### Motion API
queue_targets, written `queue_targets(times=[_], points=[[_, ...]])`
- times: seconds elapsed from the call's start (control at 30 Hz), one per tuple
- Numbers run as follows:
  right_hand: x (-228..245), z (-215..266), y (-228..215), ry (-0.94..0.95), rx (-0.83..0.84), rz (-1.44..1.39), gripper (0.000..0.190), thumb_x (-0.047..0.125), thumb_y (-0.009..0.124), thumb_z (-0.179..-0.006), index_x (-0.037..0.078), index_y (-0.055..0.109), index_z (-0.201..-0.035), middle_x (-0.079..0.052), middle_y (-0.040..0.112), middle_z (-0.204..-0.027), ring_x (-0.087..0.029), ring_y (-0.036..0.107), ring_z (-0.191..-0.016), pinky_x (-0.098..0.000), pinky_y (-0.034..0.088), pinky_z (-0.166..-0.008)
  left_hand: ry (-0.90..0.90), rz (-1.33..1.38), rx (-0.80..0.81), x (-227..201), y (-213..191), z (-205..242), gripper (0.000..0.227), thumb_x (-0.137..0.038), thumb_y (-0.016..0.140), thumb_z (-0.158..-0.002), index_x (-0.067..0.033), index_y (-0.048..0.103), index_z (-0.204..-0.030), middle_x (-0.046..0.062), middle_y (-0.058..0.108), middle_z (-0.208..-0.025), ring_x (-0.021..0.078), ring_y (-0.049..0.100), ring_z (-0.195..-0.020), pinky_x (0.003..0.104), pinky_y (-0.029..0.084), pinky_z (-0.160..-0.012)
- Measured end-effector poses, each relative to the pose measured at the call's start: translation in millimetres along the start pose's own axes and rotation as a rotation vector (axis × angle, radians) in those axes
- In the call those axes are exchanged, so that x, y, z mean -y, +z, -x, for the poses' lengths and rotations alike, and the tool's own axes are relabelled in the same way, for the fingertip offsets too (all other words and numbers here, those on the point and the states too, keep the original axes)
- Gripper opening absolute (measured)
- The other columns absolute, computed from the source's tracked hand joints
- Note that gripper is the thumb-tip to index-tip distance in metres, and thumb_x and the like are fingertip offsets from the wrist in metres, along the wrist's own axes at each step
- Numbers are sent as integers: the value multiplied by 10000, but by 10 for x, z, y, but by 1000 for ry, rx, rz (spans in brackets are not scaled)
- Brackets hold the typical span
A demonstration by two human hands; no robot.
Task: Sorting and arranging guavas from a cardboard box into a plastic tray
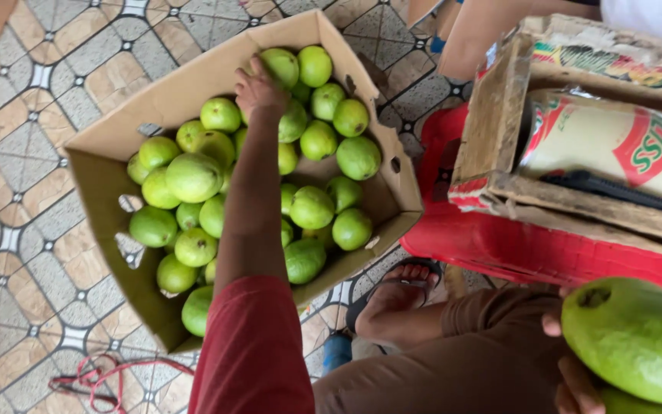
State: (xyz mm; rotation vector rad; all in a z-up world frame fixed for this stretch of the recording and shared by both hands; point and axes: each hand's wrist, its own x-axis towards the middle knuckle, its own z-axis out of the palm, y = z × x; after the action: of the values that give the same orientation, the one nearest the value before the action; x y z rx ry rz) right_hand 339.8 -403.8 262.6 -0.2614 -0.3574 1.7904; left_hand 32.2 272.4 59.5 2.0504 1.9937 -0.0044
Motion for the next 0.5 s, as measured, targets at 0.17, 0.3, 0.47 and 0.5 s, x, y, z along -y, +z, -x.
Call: queue_targets(times=[0.17,0.3,0.47,0.5], points=[[-243,89,-675,55,-64,-13,645,483,484,-1204,94,159,-1603,-325,351,-1365,-481,440,-1197,-549,525,-957,22,254,-85,-93,87,-41,1012,-431,1009,-638,-134,299,-1295,160,442,-1351,440,571,-1186,515,511,-977],[3,406,-1483,429,-36,-252,716,520,463,-1068,264,81,-1617,-316,151,-1448,-341,681,-994,-364,617,-898,88,275,-337,-8,147,141,1043,-515,993,-580,-58,360,-1271,170,515,-1238,461,584,-1077,582,521,-866],[-15,-86,-784,423,-123,-306,1072,958,631,-911,256,197,-1594,-314,217,-1397,-650,543,-1020,-443,624,-829,165,704,53,-201,-566,1497,948,-668,747,-694,-70,404,-1344,223,564,-1339,415,639,-1160,540,586,-933],[-40,-52,-820,423,-101,-303,1140,1016,645,-882,269,176,-1605,-315,199,-1393,-645,548,-999,-435,622,-814,144,765,318,-233,-711,1764,980,-687,672,-674,-63,422,-1387,193,595,-1434,371,644,-1239,521,612,-986]])
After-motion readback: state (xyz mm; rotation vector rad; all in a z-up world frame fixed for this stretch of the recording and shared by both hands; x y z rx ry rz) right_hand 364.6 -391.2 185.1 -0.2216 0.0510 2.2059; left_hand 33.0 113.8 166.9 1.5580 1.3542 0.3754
